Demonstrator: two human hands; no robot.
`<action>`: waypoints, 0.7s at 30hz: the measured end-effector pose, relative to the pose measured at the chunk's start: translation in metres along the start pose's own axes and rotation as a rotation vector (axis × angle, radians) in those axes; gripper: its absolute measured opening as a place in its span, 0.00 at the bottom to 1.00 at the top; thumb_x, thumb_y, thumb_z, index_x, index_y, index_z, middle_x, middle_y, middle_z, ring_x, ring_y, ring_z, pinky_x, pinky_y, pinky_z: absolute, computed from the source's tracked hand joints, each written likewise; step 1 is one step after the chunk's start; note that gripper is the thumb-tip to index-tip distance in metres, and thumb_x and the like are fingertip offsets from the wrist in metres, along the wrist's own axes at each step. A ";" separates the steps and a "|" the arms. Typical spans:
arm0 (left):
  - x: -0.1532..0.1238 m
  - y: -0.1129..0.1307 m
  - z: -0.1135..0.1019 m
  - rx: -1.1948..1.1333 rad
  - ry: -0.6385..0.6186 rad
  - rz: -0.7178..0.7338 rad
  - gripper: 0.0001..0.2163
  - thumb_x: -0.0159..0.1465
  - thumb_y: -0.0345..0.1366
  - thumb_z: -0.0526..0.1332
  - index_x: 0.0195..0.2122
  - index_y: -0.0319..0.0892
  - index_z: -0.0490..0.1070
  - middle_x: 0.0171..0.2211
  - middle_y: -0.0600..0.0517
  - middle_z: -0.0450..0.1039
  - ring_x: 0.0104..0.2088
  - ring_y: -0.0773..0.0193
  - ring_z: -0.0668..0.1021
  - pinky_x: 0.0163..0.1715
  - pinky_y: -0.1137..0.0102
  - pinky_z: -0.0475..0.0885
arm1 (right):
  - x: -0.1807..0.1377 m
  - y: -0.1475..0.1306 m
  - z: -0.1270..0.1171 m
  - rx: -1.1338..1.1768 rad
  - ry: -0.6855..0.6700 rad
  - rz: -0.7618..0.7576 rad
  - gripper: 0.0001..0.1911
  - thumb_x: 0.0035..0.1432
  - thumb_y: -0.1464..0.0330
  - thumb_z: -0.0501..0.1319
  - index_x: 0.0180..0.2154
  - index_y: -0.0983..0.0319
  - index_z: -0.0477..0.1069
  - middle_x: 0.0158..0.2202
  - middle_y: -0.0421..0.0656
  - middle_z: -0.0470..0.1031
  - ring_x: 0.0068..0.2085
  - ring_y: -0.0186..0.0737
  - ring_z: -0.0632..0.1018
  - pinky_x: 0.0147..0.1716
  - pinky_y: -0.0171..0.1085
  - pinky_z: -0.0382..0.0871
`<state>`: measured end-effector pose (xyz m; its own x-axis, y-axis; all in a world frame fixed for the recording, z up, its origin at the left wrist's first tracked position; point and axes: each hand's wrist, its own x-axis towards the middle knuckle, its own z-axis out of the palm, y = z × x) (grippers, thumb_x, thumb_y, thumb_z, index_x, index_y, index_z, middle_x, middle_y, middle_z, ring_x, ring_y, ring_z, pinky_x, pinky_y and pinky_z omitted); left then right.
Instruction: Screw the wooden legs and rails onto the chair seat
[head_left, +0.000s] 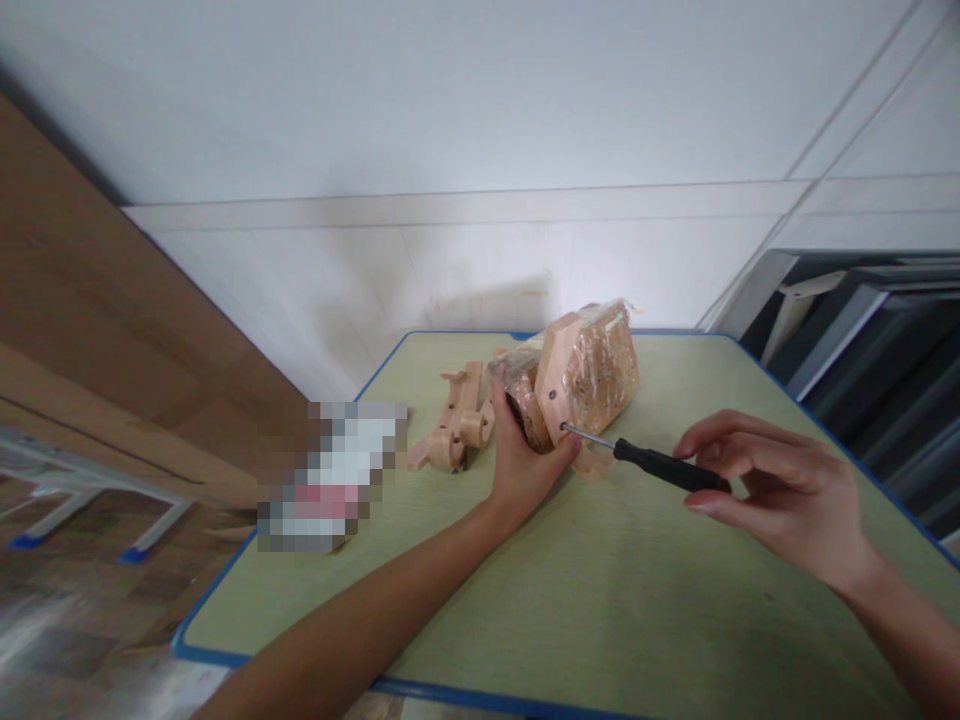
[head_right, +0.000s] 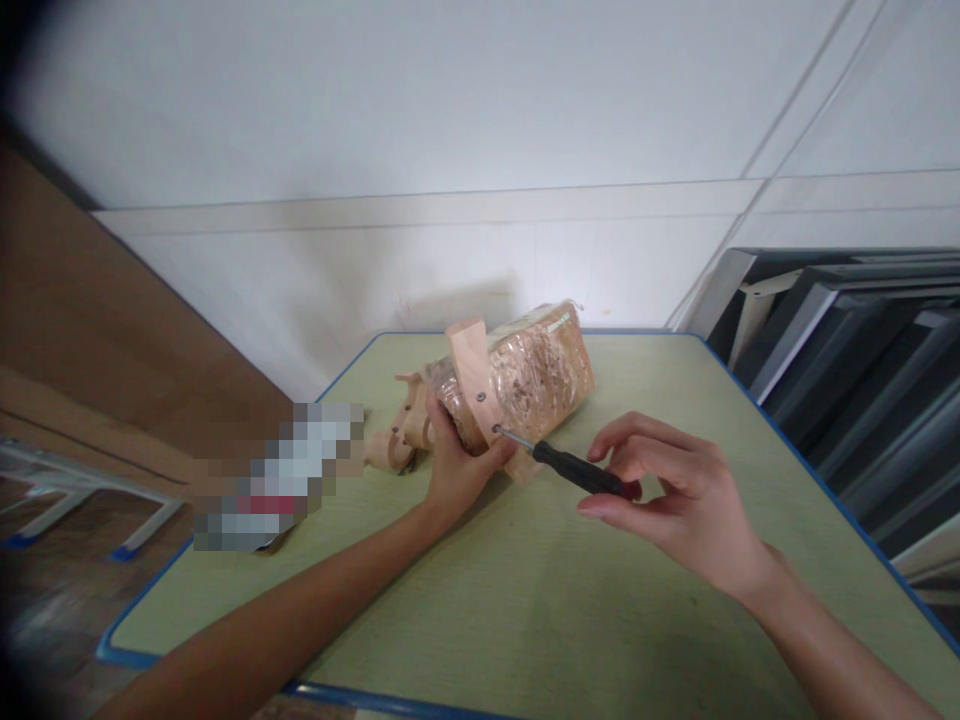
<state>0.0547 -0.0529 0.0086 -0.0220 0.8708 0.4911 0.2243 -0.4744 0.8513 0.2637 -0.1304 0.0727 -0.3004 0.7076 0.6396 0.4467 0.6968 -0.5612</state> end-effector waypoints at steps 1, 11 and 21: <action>0.000 0.001 0.000 0.002 0.005 0.002 0.47 0.46 0.36 0.68 0.61 0.50 0.37 0.58 0.45 0.56 0.56 0.54 0.65 0.55 0.58 0.61 | -0.001 0.001 0.001 0.024 0.008 0.021 0.12 0.42 0.75 0.68 0.24 0.62 0.64 0.31 0.42 0.71 0.30 0.35 0.75 0.24 0.31 0.66; 0.000 0.003 0.001 -0.046 0.008 0.004 0.48 0.47 0.35 0.68 0.62 0.50 0.36 0.57 0.46 0.56 0.56 0.57 0.65 0.56 0.61 0.61 | 0.003 -0.001 0.000 0.045 0.045 -0.037 0.14 0.47 0.77 0.65 0.38 0.58 0.73 0.33 0.43 0.71 0.34 0.37 0.74 0.28 0.34 0.69; 0.000 0.003 0.000 -0.033 -0.002 -0.006 0.47 0.47 0.34 0.67 0.62 0.50 0.35 0.59 0.46 0.53 0.58 0.56 0.62 0.57 0.60 0.59 | 0.000 -0.007 -0.007 0.034 -0.170 -0.130 0.21 0.48 0.82 0.59 0.44 0.62 0.72 0.42 0.50 0.70 0.38 0.40 0.76 0.27 0.35 0.71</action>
<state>0.0552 -0.0547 0.0112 -0.0216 0.8737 0.4860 0.1916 -0.4735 0.8597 0.2662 -0.1356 0.0800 -0.4927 0.6188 0.6118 0.3666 0.7853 -0.4990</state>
